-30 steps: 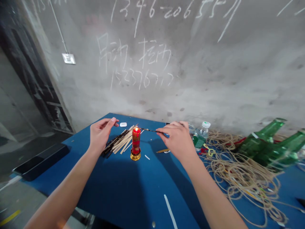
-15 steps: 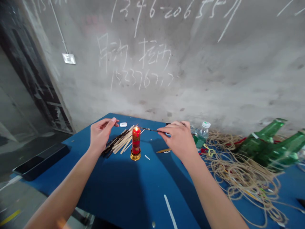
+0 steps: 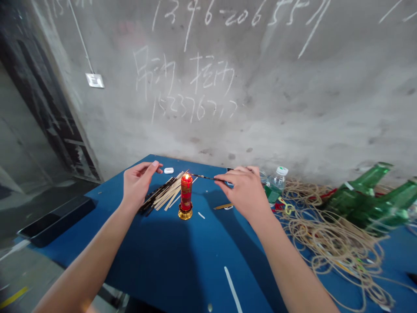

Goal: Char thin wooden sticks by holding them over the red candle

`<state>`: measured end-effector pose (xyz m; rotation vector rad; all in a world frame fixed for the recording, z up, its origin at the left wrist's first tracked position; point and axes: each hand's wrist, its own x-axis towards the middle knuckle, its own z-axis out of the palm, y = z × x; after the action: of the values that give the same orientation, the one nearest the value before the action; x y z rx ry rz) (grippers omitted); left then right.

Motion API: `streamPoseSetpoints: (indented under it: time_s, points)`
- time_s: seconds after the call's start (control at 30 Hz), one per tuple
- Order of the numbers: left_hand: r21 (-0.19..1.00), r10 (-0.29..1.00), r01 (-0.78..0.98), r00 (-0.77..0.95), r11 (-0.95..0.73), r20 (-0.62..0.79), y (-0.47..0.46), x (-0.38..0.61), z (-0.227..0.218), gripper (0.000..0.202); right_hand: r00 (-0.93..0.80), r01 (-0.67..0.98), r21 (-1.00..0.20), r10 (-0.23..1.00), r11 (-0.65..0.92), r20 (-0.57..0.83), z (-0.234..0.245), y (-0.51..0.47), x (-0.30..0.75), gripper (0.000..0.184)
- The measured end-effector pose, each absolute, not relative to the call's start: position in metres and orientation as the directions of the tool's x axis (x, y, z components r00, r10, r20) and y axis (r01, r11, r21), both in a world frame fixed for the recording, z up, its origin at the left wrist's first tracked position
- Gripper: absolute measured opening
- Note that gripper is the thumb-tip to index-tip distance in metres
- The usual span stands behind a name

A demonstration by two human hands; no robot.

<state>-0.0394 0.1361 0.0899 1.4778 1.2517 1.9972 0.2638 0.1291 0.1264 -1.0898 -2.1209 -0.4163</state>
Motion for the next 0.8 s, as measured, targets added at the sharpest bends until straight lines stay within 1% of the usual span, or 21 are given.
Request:
streamPoseSetpoints:
  time_s: [0.33,0.43,0.6,0.8]
  points:
    - [0.792,0.705,0.196,-0.368,-0.579,0.606,0.139,-0.041,0.087,0.026,-0.363,0.803,-0.107,0.623,0.587,0.693,0.124,0.129,0.262,0.016]
    - [0.774,0.713,0.237,-0.302,-0.587,0.633,0.137,-0.042,0.085,0.026,-0.364,0.799,-0.129,0.643,0.588,0.673,0.124,0.128,0.26,0.02]
    - [0.715,0.722,0.381,-0.157,-0.586,0.674,0.134,-0.043,0.085,0.024,-0.38,0.789,-0.149,0.664,0.596,0.644,0.123,0.126,0.257,0.025]
    - [0.631,0.668,0.395,-0.056,-0.668,0.742,0.134,-0.041,0.085,0.027,-0.439,0.749,-0.163,0.666,0.642,0.604,0.123,0.125,0.253,0.027]
